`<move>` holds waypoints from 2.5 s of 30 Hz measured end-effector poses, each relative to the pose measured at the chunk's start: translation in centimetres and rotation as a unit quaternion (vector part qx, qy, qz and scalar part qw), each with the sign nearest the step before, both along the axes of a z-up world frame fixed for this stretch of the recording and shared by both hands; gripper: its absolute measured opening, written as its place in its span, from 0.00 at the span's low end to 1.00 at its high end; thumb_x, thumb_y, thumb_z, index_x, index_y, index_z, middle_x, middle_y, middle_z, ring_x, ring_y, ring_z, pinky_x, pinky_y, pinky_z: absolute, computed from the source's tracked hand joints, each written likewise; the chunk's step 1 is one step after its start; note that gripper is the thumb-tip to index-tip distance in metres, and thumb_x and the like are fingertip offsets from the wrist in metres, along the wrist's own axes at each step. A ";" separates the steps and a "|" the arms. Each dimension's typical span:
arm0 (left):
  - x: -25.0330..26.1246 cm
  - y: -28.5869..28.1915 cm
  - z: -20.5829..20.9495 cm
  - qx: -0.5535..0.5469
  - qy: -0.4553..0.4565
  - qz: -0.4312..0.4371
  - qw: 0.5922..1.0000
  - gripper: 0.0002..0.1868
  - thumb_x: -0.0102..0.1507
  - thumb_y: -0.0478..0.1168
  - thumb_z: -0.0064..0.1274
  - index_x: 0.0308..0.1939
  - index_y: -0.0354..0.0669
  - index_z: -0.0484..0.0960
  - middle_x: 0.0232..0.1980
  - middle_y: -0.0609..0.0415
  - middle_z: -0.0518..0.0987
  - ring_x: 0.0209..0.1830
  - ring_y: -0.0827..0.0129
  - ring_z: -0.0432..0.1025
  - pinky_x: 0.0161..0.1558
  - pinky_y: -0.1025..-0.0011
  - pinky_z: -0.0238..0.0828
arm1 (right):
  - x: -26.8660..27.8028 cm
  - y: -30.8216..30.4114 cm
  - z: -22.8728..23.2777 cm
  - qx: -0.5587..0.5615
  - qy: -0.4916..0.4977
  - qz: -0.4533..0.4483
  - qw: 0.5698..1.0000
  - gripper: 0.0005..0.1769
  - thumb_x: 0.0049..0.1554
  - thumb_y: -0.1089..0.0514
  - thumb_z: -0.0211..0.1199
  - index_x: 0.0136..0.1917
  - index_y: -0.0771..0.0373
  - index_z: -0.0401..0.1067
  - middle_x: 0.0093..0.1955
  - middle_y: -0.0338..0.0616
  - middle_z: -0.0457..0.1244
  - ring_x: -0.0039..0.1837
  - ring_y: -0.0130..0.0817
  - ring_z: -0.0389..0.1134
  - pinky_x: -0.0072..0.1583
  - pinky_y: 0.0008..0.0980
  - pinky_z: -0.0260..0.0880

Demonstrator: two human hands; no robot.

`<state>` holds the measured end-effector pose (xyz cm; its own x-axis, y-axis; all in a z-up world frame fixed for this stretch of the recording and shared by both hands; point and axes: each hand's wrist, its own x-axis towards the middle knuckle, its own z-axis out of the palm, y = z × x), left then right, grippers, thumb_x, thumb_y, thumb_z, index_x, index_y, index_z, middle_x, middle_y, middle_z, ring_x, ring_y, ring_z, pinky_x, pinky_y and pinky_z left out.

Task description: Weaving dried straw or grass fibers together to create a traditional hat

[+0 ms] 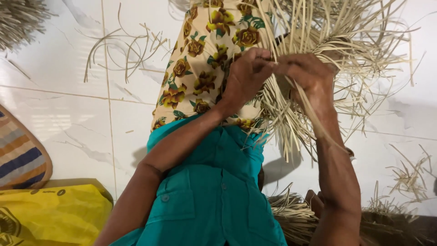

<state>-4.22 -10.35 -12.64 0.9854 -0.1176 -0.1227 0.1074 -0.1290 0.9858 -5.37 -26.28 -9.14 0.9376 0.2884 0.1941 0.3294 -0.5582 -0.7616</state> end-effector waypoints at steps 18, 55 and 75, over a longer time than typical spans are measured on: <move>0.5 0.3 -1.3 -0.077 -0.047 -0.019 0.996 0.06 0.63 0.45 0.49 0.37 0.51 0.80 0.25 0.48 0.78 0.29 0.58 0.76 0.24 0.64 0.71 | 0.0 -2.8 -5.3 -0.009 -0.156 0.049 0.987 0.26 0.61 0.42 0.49 0.44 0.65 0.76 0.54 0.58 0.61 0.49 0.54 0.62 0.48 0.42 0.65; 0.5 0.4 2.7 -0.131 0.029 -0.046 0.990 0.08 0.57 0.38 0.47 0.26 0.39 0.69 0.21 0.63 0.64 0.20 0.80 0.54 0.24 0.80 0.52 | -4.9 4.1 2.8 -0.350 -0.055 -0.106 0.929 0.09 0.54 0.61 0.66 0.47 0.65 0.69 0.38 0.47 0.63 0.25 0.30 0.61 0.25 0.28 0.59; -4.7 1.8 5.4 0.049 -0.281 -0.065 0.956 0.18 0.70 0.46 0.40 0.62 0.50 0.59 0.52 0.53 0.66 0.50 0.56 0.66 0.50 0.63 0.68 | -9.7 0.2 6.5 -0.365 -0.127 -0.112 0.915 0.03 0.51 0.64 0.61 0.39 0.57 0.71 0.33 0.40 0.55 0.35 0.43 0.62 0.36 0.37 0.63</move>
<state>-8.88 -8.52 -7.28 0.8764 -0.2596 0.4055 -0.4596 -0.1999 0.8654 -15.11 -26.08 -2.63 0.9402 0.2344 0.2470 0.2591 -0.9631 -0.0724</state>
